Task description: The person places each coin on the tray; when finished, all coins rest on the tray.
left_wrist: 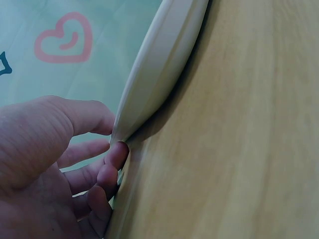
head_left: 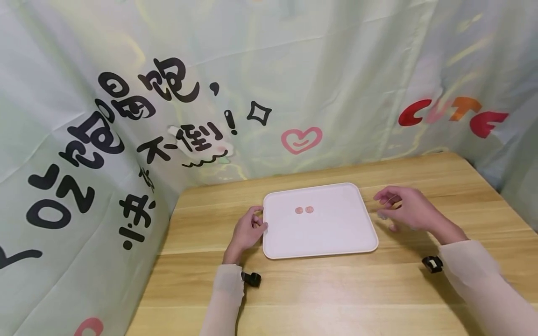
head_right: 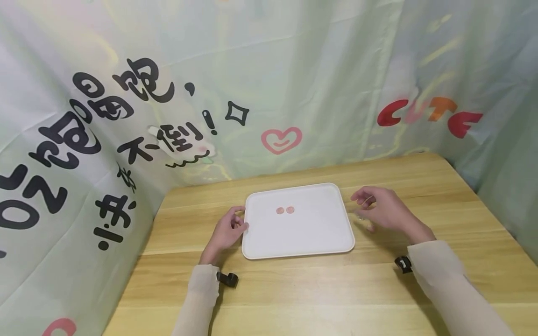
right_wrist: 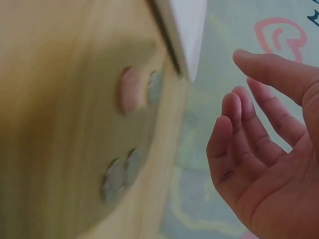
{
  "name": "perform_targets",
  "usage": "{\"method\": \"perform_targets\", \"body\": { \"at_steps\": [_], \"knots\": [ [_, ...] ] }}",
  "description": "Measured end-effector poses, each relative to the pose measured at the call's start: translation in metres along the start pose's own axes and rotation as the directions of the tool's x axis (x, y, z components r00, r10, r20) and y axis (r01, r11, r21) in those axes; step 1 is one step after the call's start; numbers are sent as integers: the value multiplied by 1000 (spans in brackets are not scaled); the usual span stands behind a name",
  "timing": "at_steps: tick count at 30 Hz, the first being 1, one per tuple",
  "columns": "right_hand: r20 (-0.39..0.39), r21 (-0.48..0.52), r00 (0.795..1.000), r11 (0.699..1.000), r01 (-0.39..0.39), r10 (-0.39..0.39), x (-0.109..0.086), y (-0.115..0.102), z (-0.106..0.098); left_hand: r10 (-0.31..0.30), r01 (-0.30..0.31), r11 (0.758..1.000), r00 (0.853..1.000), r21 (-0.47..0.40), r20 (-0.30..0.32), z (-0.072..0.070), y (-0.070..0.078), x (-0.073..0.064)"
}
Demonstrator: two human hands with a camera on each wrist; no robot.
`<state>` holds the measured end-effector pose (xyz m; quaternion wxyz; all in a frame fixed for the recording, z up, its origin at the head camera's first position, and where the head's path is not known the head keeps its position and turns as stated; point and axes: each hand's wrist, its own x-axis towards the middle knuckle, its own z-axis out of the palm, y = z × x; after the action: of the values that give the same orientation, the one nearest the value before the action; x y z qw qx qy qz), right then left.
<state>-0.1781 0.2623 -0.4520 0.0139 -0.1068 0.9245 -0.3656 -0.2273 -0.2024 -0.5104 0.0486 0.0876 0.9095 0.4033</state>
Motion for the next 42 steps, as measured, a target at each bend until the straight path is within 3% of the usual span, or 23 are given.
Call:
{"method": "perform_targets", "body": {
  "at_steps": [7, 14, 25, 42],
  "knots": [
    [28, -44, 998, 998, 49, -48, -14, 12, 2, -2, 2, 1000, 1000, -5, 0, -1, 0, -1],
    [96, -90, 995, 995, 33, -25, -25, 22, 7, 3, -3, 1000, 1000, -13, -2, -1, 0, 0],
    [151, -140, 989, 990, 12, 9, -23, 27, 9, 5, -5, 1000, 1000, -16, 0, 0, 1, 1],
    [256, -87, 967, 996, 32, -9, -18, 32, 4, 12, -12, 1000, 1000, -13, 0, 0, 0, 0]
  ]
}}
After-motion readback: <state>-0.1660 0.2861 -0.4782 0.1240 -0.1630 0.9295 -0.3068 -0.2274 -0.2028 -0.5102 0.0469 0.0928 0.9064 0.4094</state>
